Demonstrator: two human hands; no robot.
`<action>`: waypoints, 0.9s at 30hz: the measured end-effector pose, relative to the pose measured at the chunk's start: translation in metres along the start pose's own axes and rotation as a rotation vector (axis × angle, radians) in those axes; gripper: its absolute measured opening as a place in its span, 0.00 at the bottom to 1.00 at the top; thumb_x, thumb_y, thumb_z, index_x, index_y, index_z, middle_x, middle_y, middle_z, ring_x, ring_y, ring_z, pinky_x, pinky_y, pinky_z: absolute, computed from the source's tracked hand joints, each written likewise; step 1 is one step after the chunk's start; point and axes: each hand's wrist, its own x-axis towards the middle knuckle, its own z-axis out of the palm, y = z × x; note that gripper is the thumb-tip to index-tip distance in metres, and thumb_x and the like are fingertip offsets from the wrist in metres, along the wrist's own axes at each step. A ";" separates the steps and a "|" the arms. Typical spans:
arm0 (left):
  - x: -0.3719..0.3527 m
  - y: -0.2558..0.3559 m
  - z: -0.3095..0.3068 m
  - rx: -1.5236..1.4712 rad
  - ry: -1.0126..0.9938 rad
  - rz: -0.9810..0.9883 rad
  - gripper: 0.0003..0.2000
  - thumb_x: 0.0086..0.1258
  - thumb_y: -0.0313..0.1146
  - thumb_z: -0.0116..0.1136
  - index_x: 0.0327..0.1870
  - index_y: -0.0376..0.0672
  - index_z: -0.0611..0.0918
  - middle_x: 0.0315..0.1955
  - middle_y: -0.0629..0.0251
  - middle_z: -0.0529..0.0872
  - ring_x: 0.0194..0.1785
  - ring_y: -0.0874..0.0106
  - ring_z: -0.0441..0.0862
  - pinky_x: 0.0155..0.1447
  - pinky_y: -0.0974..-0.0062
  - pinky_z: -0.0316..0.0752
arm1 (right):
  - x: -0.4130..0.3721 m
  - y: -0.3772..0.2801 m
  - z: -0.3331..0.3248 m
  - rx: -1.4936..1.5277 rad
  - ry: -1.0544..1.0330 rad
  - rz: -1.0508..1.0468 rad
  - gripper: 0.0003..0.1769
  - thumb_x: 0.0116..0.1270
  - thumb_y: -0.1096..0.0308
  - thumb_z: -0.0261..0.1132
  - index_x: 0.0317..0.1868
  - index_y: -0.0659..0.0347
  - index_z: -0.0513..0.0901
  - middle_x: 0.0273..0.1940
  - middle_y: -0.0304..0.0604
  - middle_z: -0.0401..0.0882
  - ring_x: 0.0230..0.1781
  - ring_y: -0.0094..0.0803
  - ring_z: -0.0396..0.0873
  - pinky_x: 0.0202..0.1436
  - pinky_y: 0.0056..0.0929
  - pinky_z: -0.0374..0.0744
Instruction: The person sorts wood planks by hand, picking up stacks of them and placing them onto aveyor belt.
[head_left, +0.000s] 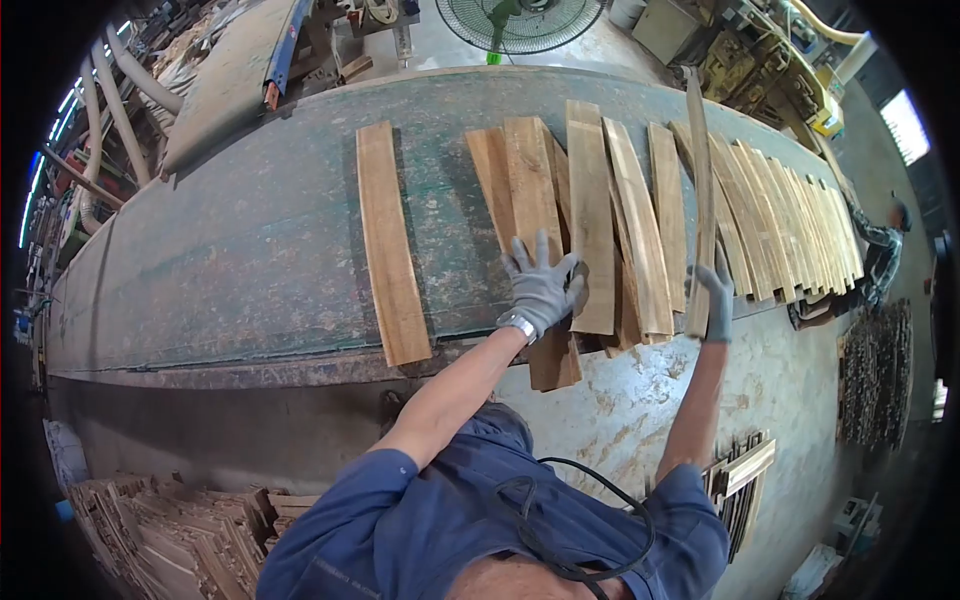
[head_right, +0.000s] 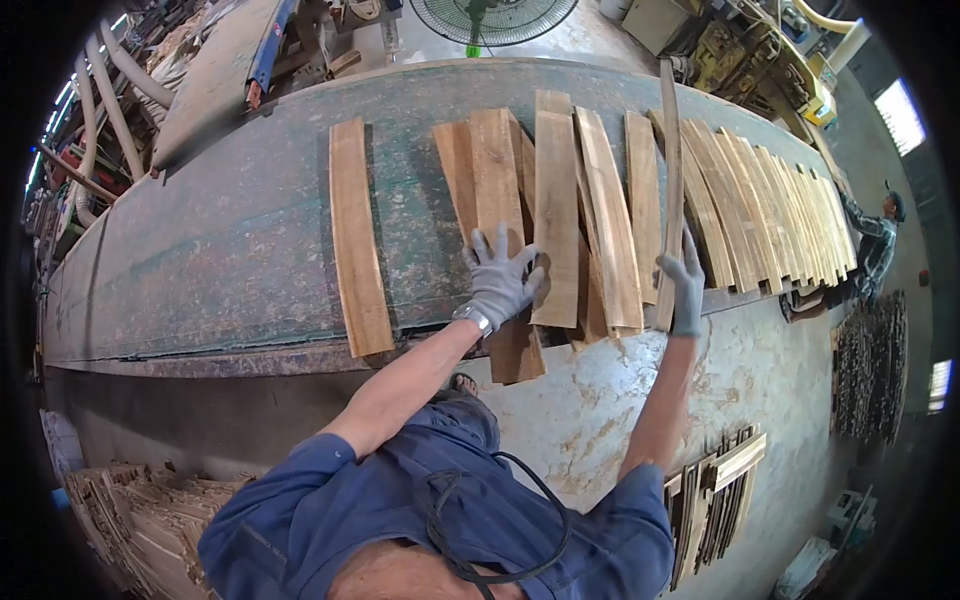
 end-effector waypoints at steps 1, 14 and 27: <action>0.003 -0.006 0.005 -0.038 0.002 -0.069 0.23 0.64 0.55 0.55 0.58 0.59 0.78 0.74 0.48 0.53 0.71 0.26 0.43 0.69 0.29 0.37 | -0.024 -0.001 0.009 -0.002 0.009 -0.036 0.43 0.54 0.65 0.67 0.72 0.62 0.64 0.39 0.40 0.80 0.31 0.21 0.75 0.36 0.21 0.76; 0.036 -0.029 -0.030 -0.033 -0.135 -0.356 0.45 0.43 0.50 0.69 0.67 0.48 0.65 0.60 0.43 0.67 0.64 0.46 0.66 0.64 0.51 0.65 | -0.170 0.013 0.154 0.139 0.006 -0.105 0.44 0.51 0.76 0.68 0.71 0.68 0.63 0.58 0.48 0.76 0.51 0.28 0.77 0.55 0.24 0.76; -0.015 -0.232 -0.184 -0.023 0.445 -0.299 0.32 0.45 0.43 0.72 0.54 0.42 0.78 0.50 0.50 0.79 0.53 0.53 0.77 0.58 0.59 0.72 | -0.194 0.037 0.259 -0.603 -0.103 -0.261 0.36 0.51 0.54 0.71 0.62 0.54 0.77 0.51 0.61 0.77 0.53 0.53 0.77 0.57 0.42 0.75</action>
